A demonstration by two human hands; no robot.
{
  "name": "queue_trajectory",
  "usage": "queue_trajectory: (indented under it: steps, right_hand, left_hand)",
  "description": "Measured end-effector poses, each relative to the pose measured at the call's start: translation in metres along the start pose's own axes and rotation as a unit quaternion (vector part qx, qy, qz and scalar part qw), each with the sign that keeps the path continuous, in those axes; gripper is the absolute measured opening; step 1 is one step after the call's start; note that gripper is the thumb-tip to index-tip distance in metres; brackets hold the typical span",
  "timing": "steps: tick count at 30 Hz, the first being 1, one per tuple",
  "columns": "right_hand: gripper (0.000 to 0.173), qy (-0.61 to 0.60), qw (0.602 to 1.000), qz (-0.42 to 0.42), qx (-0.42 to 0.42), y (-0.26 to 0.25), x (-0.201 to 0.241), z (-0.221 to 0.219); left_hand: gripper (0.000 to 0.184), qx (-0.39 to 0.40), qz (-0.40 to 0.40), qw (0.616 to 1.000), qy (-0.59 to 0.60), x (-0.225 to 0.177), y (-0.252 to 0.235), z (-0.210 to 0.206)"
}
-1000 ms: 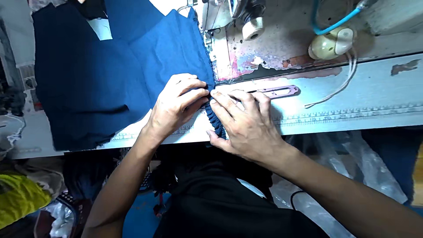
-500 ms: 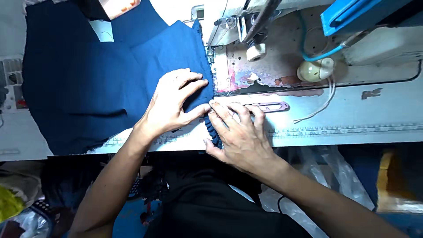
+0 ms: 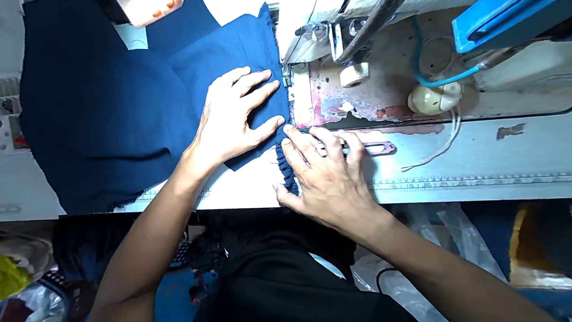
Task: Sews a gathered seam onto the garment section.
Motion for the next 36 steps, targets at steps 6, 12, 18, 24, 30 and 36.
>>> queue_trajectory:
  steps: [6, 12, 18, 24, 30, 36]
  right_hand:
    - [0.071, 0.001, 1.0, -0.01, 0.005, -0.017, -0.006, 0.004]
    - [0.073, 0.008, 1.0, -0.028, 0.009, -0.027, -0.012, 0.006]
    - [0.072, 0.006, 0.999, -0.039, 0.005, -0.031, -0.015, 0.006]
    - [0.069, 0.007, 0.999, -0.038, -0.002, -0.031, -0.016, 0.003]
    - [0.07, 0.007, 0.999, -0.037, -0.007, -0.03, -0.015, 0.002]
    - [0.07, 0.004, 0.999, -0.037, -0.003, -0.03, -0.015, 0.001]
  left_hand:
    - [0.063, 0.006, -0.009, 1.0, -0.004, 0.009, -0.019, 0.0]
    - [0.065, 0.013, -0.003, 1.0, -0.019, 0.013, -0.033, -0.001]
    - [0.064, 0.012, -0.015, 1.0, -0.01, 0.014, -0.038, 0.001]
    - [0.063, 0.0, -0.011, 1.0, 0.0, 0.014, -0.036, 0.001]
    - [0.063, -0.01, -0.002, 1.0, -0.014, 0.014, -0.034, 0.001]
    - [0.063, -0.015, -0.007, 1.0, -0.015, 0.014, -0.034, 0.002]
Point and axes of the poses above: each hand's wrist, its own y-axis away from the middle knuckle, its own z-axis out of the back of the hand, x = y × z, the point moved 7 cm from there along -y, towards the middle knuckle, and after that the axes turned 3 degrees about x, right-handed, at the moved point
